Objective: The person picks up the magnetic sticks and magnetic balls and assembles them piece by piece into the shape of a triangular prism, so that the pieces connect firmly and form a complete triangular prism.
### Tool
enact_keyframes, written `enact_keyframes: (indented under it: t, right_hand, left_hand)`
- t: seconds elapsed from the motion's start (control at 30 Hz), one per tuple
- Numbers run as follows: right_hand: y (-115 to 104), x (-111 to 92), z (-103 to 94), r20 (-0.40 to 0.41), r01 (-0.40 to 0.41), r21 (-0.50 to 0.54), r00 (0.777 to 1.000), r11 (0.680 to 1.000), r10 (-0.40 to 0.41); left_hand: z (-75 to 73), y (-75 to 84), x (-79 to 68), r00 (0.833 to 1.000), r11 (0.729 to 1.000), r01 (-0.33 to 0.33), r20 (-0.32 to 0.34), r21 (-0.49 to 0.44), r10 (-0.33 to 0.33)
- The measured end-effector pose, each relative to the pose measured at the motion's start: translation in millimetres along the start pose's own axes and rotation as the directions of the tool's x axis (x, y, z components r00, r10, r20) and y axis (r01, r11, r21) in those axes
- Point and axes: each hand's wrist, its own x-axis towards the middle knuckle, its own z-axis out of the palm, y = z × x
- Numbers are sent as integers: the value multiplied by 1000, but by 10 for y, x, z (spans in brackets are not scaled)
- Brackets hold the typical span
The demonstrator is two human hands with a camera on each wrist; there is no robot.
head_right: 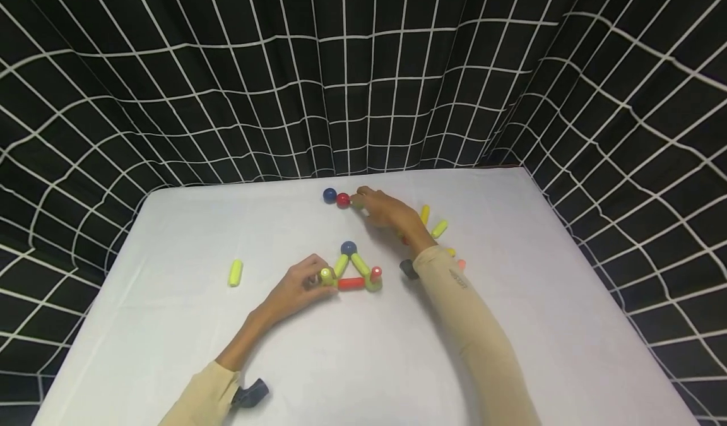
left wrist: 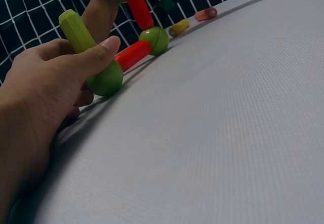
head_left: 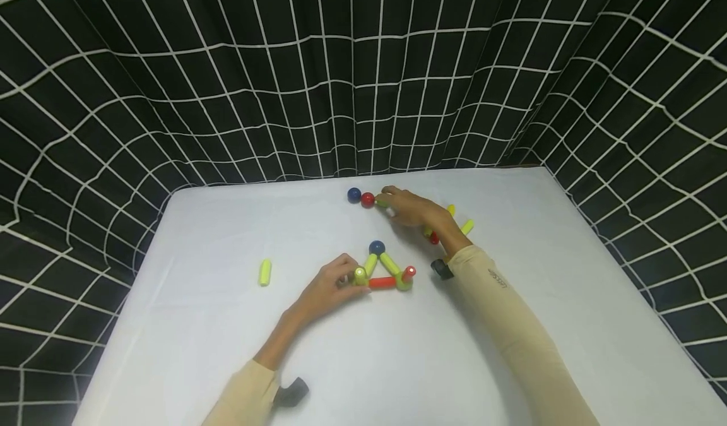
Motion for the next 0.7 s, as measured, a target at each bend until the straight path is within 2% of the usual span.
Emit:
enact_keyframes:
  t: [0.07, 0.17, 0.3, 0.43, 0.53, 0.6, 0.7]
  right_hand:
    - [17, 67, 47, 19, -34, -53, 999, 998, 35]
    - [-3, 73, 78, 32, -72, -66, 997, 995, 74]
    - [-48, -112, 35, 21, -57, -34, 998, 998, 58]
    - [-124, -437, -75, -27, 24, 87, 999, 996, -21]
    - [-194, -729, -161, -60, 133, 175, 990, 976, -124]
    - [-244, -924, -215, -56, 218, 213, 976, 953, -210]
    - [-303, -1143, -253, -22, 336, 215, 940, 917, -339]
  left_hand:
    - [-1, 7, 5, 1000, 1000, 10, 8, 3, -10]
    - [-12, 11, 6, 1000, 1000, 13, 6, 20, -13]
    - [-8, 28, 9, 1000, 1000, 5, -8, 28, -5]
    - [-10, 27, 7, 1000, 1000, -8, -12, 30, 8]
    - [-5, 23, 6, 1000, 999, -14, -15, 34, 14]
    - [-1, 20, 9, 1000, 999, -18, -18, 37, 19]
    - [7, 16, 16, 1000, 999, -17, -18, 35, 18]
